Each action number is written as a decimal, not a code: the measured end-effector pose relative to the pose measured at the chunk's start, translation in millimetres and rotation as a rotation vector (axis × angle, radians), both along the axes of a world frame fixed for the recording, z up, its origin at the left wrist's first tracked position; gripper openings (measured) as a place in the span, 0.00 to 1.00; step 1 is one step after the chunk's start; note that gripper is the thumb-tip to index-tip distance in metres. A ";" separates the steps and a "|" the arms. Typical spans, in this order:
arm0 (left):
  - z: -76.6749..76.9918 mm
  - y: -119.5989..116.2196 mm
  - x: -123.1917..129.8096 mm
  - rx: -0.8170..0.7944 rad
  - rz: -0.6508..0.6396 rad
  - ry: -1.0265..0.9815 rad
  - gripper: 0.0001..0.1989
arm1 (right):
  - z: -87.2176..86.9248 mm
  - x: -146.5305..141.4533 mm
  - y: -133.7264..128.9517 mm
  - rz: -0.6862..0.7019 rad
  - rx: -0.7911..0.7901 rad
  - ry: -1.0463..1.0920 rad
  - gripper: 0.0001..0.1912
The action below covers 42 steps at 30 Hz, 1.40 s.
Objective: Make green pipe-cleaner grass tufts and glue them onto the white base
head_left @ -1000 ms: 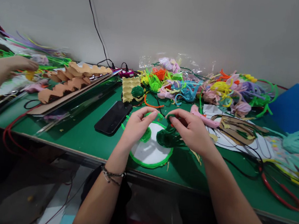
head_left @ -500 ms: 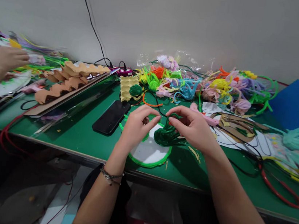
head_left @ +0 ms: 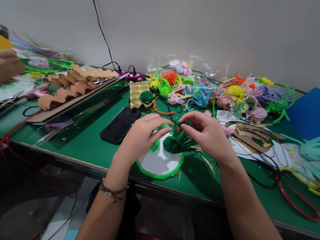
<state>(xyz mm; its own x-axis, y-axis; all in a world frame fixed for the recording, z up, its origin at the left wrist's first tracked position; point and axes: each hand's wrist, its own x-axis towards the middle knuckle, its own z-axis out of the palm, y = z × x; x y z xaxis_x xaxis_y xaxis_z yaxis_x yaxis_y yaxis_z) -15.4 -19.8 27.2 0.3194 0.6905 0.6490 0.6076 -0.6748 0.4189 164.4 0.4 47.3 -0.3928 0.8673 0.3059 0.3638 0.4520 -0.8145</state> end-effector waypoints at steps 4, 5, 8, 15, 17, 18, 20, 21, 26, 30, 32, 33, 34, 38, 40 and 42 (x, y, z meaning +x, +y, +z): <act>1.5 2.0 -1.0 -0.157 0.018 -0.200 0.13 | -1.2 -2.2 0.2 -0.005 0.014 0.008 0.05; 1.0 3.0 0.0 -0.185 0.019 -0.228 0.15 | -2.1 -2.8 0.3 -0.002 0.026 0.010 0.05; -1.9 6.0 4.4 -0.227 0.017 -0.277 0.17 | -6.0 -5.0 0.5 0.018 0.079 0.028 0.04; -7.6 7.6 14.5 -0.335 -0.033 -0.354 0.18 | -12.9 -9.9 -0.8 0.031 0.147 0.079 0.03; -8.4 7.6 16.2 -0.381 -0.050 -0.395 0.18 | -13.3 -10.2 -0.9 0.043 0.137 0.085 0.03; -8.7 7.7 16.9 -0.405 -0.060 -0.421 0.19 | -13.2 -10.3 -0.8 0.046 0.130 0.090 0.03; -9.1 8.1 17.9 -0.446 -0.086 -0.478 0.19 | -12.8 -10.7 -0.7 0.042 0.120 0.107 0.03; -9.3 8.5 18.2 -0.461 -0.100 -0.505 0.19 | -12.5 -11.1 -0.8 0.037 0.116 0.117 0.03; -10.2 10.1 17.6 -0.502 -0.165 -0.596 0.21 | -9.9 -14.6 -1.3 0.037 0.138 0.126 0.03; -12.0 11.6 13.8 -0.508 -0.158 -0.645 0.22 | -6.7 -9.8 1.6 0.073 0.128 0.026 0.04; -12.6 12.3 11.0 -0.510 -0.142 -0.682 0.22 | -4.0 -2.9 4.3 0.065 0.077 -0.032 0.07; -12.6 12.5 9.5 -0.509 -0.135 -0.700 0.22 | -2.2 1.6 5.7 0.050 0.052 -0.054 0.10; -12.4 12.5 8.2 -0.508 -0.128 -0.716 0.22 | 0.1 6.8 7.2 0.028 0.036 -0.066 0.13; -10.2 11.1 5.2 -0.501 -0.104 -0.744 0.22 | 9.4 35.8 13.0 -0.177 0.090 -0.074 0.17; -9.6 10.6 5.2 -0.502 -0.093 -0.744 0.22 | 9.7 53.2 17.5 -0.393 0.182 -0.160 0.14; -9.9 10.8 5.9 -0.509 -0.085 -0.746 0.22 | 4.1 68.8 24.2 -0.622 0.244 -0.386 0.11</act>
<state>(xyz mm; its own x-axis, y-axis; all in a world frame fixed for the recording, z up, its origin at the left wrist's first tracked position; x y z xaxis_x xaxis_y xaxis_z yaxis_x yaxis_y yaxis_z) -9.4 -9.1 17.3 0.0016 0.9436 0.3310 0.0157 -0.3310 0.9435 233.2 24.6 51.4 0.0271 0.8889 0.4572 0.8475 0.2221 -0.4821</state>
